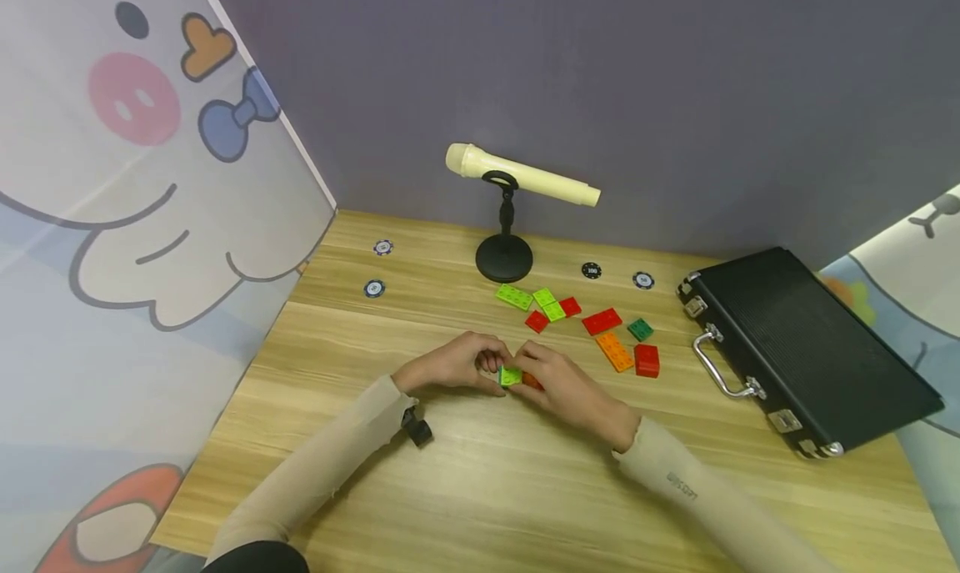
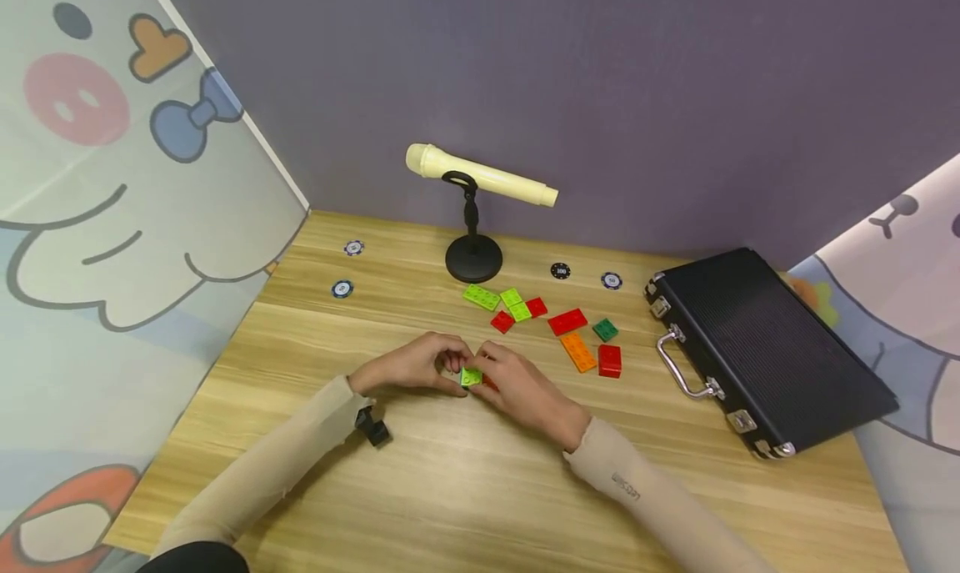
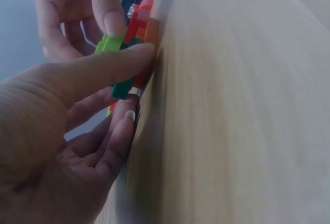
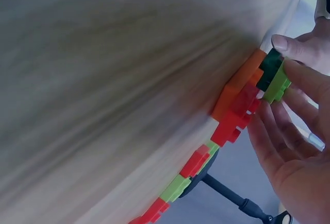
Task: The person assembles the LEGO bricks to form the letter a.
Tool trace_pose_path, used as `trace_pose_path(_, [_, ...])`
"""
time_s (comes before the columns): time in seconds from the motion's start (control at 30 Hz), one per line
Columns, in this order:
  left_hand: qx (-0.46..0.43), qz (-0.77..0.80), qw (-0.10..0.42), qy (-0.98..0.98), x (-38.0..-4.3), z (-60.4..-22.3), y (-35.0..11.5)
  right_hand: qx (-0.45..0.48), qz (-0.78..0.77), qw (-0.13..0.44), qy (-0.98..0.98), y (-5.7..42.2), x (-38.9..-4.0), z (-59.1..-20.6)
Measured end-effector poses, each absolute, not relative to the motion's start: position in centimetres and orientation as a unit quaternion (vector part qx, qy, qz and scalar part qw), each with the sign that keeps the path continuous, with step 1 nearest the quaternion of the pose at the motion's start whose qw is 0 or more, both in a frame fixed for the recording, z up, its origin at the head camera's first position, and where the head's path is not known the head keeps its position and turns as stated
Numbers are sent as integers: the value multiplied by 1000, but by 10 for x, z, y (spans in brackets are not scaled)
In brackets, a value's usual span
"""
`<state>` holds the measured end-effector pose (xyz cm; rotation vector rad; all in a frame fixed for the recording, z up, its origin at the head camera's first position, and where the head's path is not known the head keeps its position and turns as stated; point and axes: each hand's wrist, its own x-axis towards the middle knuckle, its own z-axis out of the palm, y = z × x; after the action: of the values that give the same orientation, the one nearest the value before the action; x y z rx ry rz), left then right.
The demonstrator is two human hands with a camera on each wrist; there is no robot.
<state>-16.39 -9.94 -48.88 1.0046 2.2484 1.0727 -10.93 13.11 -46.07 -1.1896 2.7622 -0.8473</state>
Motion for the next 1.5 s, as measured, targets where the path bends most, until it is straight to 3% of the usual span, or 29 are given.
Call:
trace_pose_path(0.7, [378,384,218,814,-168,-483,-98,-379,-241,-42,892,125,-109,-460])
trace_pose_path(1.5, [385,380,211,814,-166,-491,-98,-371,-270,-15,889,123,-109,-465])
